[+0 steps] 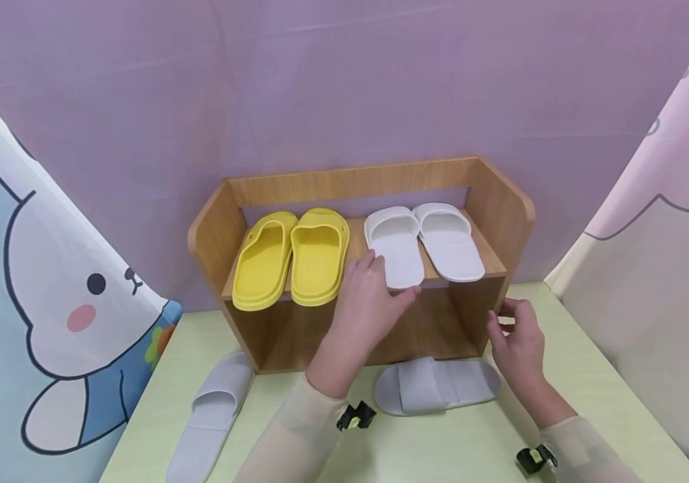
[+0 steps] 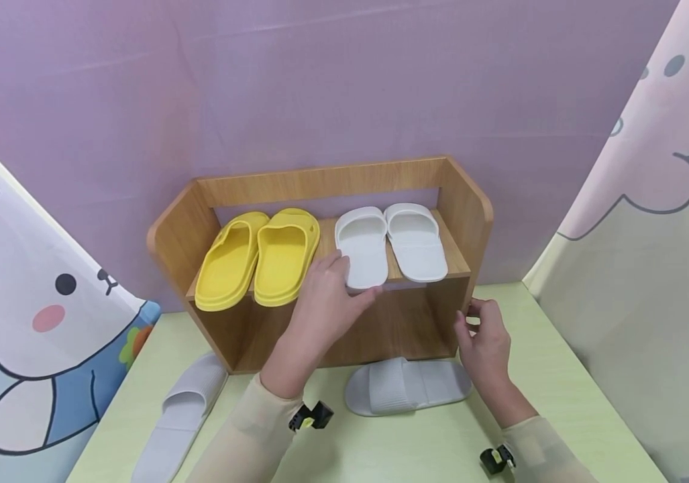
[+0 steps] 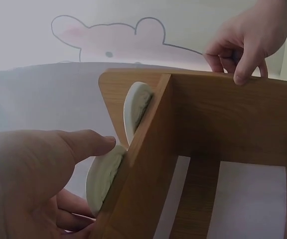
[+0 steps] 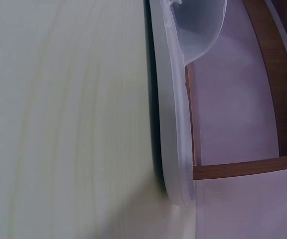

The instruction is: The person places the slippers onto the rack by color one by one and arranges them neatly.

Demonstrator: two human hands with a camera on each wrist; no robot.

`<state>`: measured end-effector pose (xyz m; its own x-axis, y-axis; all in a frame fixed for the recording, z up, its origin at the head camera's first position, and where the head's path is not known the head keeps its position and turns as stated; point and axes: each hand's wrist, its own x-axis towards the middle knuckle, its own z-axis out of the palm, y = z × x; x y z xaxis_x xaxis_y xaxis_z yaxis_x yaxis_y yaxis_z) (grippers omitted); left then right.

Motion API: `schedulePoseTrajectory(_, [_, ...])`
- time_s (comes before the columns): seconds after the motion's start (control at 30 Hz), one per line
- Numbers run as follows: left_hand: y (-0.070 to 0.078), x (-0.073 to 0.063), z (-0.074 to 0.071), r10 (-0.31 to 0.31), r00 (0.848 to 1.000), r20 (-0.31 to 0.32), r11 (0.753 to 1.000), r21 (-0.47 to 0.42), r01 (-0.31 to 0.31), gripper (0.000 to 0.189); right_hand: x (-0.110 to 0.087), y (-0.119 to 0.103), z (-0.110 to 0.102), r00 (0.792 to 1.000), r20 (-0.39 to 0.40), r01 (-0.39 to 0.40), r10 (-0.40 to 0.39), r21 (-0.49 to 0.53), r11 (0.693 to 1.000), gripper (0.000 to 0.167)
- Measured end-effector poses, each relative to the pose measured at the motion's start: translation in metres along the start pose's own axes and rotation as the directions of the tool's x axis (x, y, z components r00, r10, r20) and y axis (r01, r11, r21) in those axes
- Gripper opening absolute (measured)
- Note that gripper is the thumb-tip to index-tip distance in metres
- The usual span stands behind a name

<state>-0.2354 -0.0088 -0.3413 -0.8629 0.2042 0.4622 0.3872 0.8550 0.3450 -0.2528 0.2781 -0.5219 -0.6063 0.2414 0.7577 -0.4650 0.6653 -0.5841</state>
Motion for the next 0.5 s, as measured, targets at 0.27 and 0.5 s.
schedulePoseTrajectory(0.27, [-0.0025,0.0035,0.0021,0.000,1.000,-0.007,1.000,-0.006,0.000,0.073,-0.0002,-0.0002,0.0002,1.000,-0.006,0.015,-0.015,0.004,1.000,0.025])
schedulePoseTrajectory(0.5, [-0.0041,0.0052,0.0024,-0.016,1.000,0.001,0.999,-0.032,0.016,0.077,-0.0003,-0.0001,0.0003,1.000,-0.011,0.022,-0.022,0.001,1.000,0.026])
